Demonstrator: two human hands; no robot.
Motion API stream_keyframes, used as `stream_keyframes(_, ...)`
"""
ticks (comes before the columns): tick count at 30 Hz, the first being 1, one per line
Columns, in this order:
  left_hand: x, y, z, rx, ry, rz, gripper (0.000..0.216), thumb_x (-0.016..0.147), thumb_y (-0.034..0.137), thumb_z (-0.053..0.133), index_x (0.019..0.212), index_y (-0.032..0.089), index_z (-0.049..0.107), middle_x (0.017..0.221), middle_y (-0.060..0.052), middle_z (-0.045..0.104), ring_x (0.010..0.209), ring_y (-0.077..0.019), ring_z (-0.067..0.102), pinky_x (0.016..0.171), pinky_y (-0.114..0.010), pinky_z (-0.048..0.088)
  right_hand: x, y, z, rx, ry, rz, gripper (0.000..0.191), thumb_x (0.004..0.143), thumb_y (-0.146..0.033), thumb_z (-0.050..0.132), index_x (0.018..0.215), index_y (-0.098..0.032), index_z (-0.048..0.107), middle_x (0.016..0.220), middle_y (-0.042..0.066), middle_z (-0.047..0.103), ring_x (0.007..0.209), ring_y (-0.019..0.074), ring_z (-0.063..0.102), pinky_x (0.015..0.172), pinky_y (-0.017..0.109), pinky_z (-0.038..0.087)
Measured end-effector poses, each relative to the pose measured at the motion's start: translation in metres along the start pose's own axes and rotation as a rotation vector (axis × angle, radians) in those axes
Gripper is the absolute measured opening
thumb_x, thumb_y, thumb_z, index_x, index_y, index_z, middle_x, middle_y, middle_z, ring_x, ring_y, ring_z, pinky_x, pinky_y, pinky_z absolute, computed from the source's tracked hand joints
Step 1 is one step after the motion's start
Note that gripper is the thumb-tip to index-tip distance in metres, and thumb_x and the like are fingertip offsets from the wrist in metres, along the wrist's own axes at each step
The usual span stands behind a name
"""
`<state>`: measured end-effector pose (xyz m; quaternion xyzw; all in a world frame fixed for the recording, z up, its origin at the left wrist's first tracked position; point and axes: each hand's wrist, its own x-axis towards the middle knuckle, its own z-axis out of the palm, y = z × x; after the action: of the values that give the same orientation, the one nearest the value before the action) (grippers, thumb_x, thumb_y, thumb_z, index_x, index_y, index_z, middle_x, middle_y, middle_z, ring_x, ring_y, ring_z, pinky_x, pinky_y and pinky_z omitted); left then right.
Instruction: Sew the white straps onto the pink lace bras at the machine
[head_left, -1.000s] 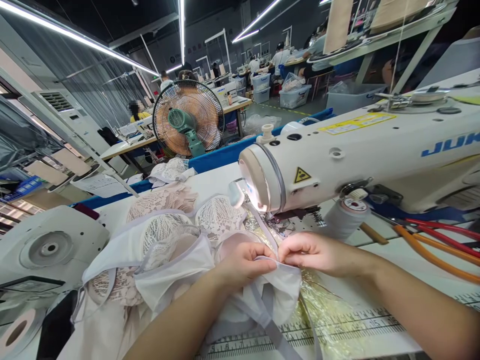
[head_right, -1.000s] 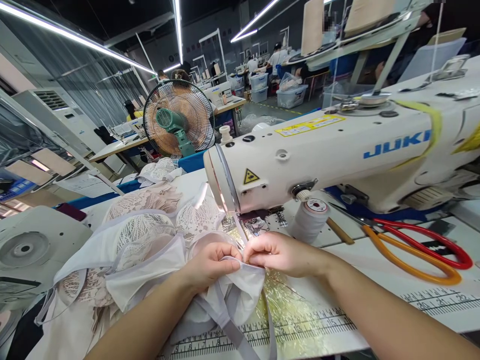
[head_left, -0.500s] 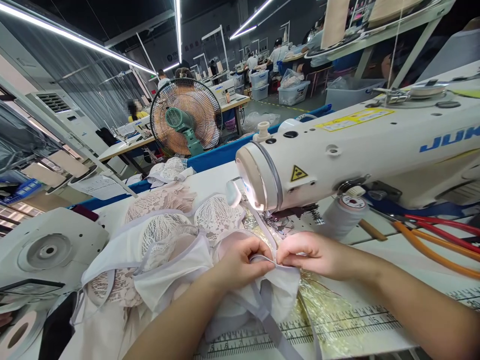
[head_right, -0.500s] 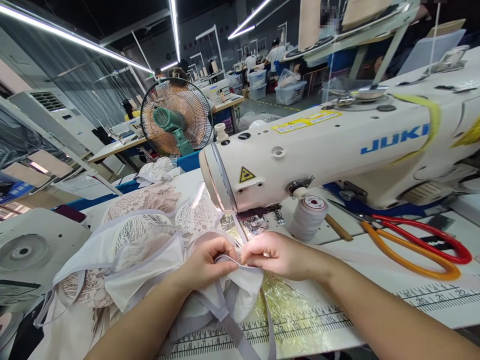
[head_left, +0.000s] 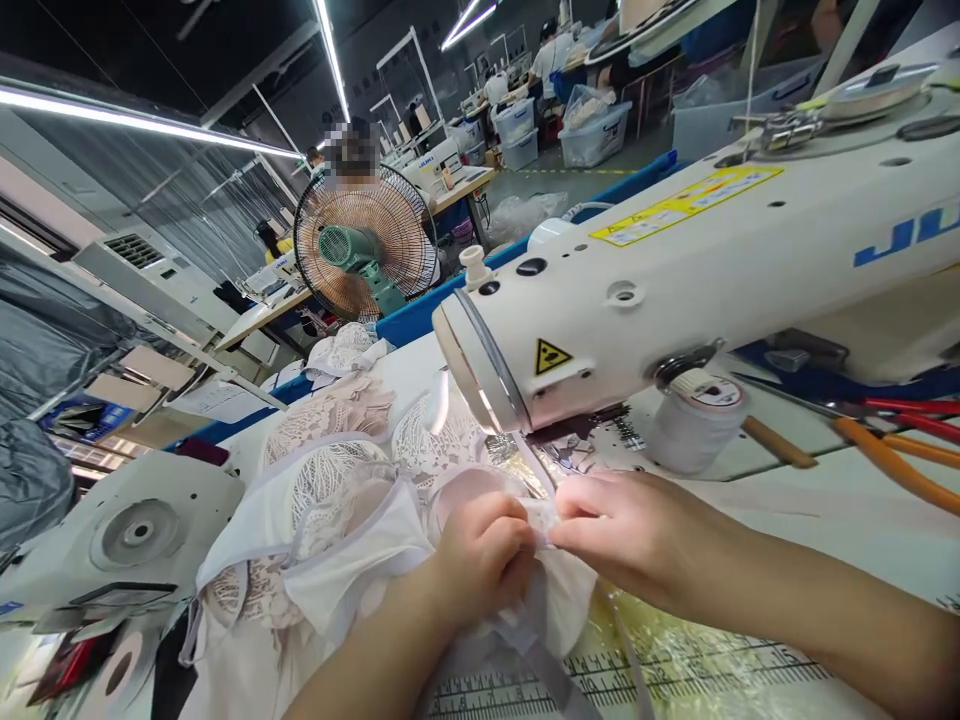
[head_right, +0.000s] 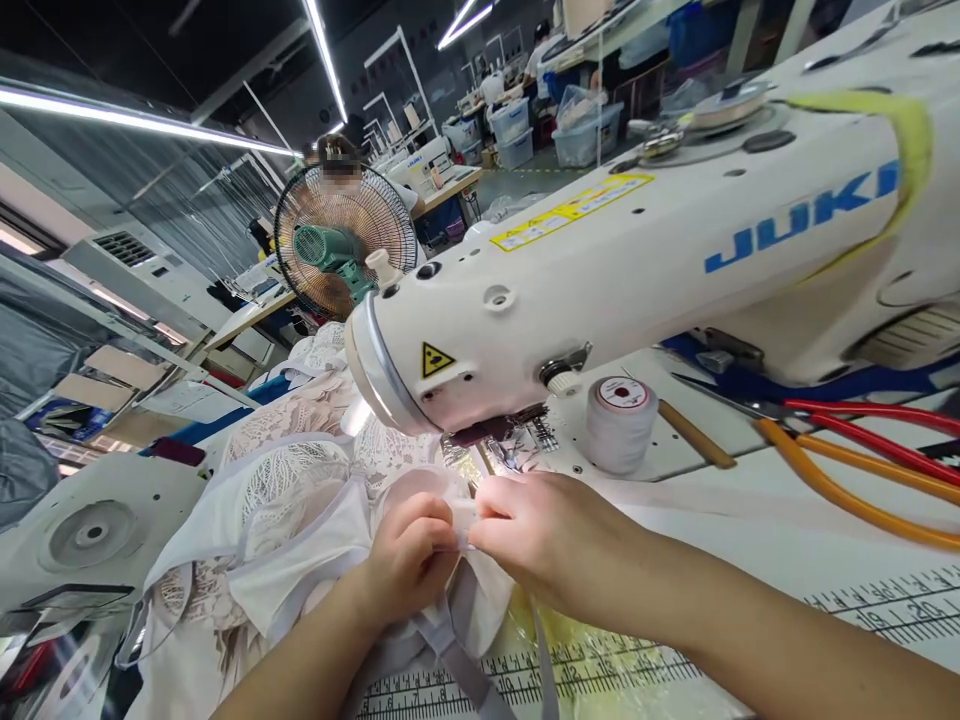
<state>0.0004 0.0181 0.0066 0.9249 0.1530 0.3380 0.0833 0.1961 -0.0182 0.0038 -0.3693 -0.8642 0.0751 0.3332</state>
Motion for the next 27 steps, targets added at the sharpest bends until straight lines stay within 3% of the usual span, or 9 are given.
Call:
stream_keyframes(12, -0.0072, 0.0040, 0.0047, 0.031, 0.098, -0.045, 0.016, 0.071, 0.006, 0.046, 0.075, 0.021, 0.041, 0.069, -0.001, 0.049, 0.057, -0.0108, 0.045, 0.049, -0.022, 0.037, 0.0054, -0.0030, -0.0058, 0.536, -0.066, 0.035, 0.017, 0.086, -0.021, 0.046, 0.079, -0.019, 0.061, 0.073, 0.003, 0.060, 0.069, 0.0133, 0.055, 0.063, 0.024, 0.042)
stream_keyframes(19, -0.0061, 0.0035, 0.0067, -0.022, 0.154, -0.091, 0.018, 0.068, 0.005, 0.047, 0.072, 0.021, 0.039, 0.067, 0.000, 0.047, 0.057, -0.0105, 0.044, 0.048, -0.021, 0.038, 0.0040, -0.0022, -0.0041, 0.460, -0.022, -0.032, 0.020, 0.088, -0.021, 0.045, 0.082, -0.020, 0.064, 0.075, 0.003, 0.059, 0.064, 0.0114, 0.052, 0.057, 0.022, 0.040)
stream_keyframes(27, -0.0076, 0.0022, 0.0091, -0.043, 0.163, -0.102, 0.016, 0.069, 0.006, 0.046, 0.071, 0.021, 0.039, 0.067, 0.000, 0.048, 0.055, -0.0104, 0.045, 0.047, -0.021, 0.036, 0.0049, 0.0008, -0.0034, 0.459, -0.004, -0.023, 0.019, 0.088, -0.020, 0.045, 0.084, -0.020, 0.064, 0.079, 0.005, 0.063, 0.070, 0.0126, 0.057, 0.061, 0.023, 0.044)
